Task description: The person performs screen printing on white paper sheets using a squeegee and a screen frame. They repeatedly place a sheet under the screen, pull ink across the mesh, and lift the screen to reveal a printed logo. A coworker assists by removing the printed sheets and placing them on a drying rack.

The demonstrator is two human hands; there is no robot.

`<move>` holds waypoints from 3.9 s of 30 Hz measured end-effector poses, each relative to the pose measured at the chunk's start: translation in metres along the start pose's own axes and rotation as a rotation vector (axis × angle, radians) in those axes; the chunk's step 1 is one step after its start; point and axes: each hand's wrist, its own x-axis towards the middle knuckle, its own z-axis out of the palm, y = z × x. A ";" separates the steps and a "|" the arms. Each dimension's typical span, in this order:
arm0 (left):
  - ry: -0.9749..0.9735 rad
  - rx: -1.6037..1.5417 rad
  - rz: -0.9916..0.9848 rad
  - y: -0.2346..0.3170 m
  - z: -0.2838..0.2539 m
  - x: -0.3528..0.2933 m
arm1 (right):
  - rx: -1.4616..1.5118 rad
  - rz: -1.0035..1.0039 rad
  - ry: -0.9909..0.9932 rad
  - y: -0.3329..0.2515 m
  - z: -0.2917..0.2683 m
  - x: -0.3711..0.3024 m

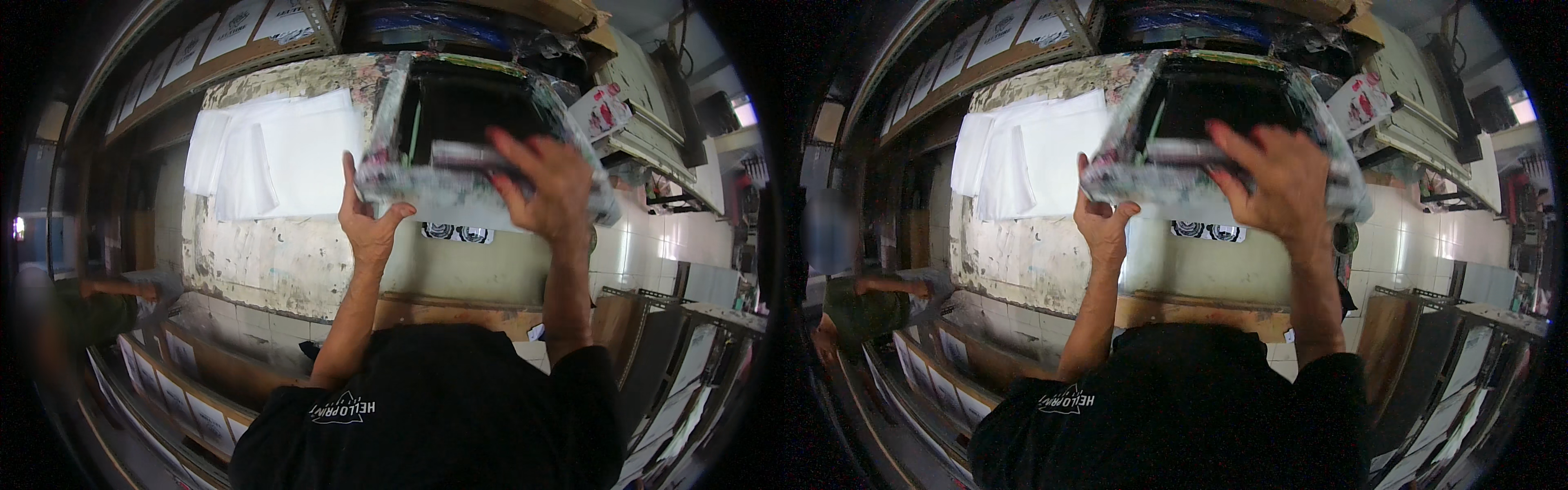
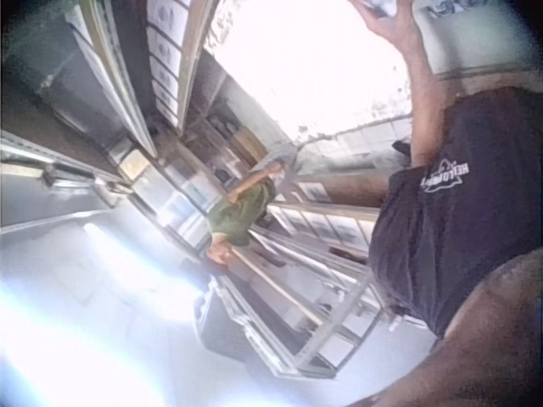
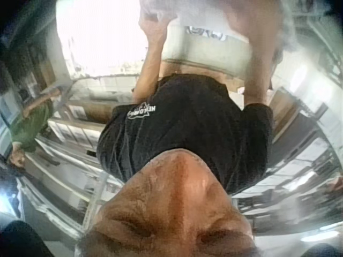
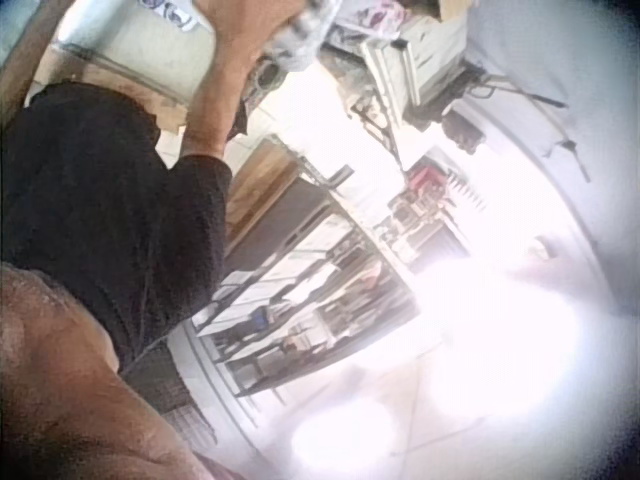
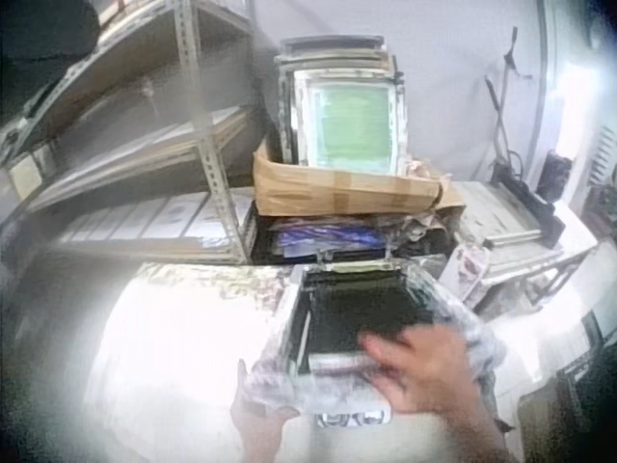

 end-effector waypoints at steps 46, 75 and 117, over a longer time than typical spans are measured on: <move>0.035 0.814 0.213 -0.090 -0.070 -0.085 | 0.091 0.168 -0.286 0.006 0.106 -0.081; 0.366 0.504 -0.145 -0.092 -0.028 -0.010 | 0.124 0.048 -0.025 0.047 -0.048 0.145; -0.059 0.719 0.261 -0.048 -0.080 0.059 | 0.128 0.148 -0.141 0.059 -0.041 0.140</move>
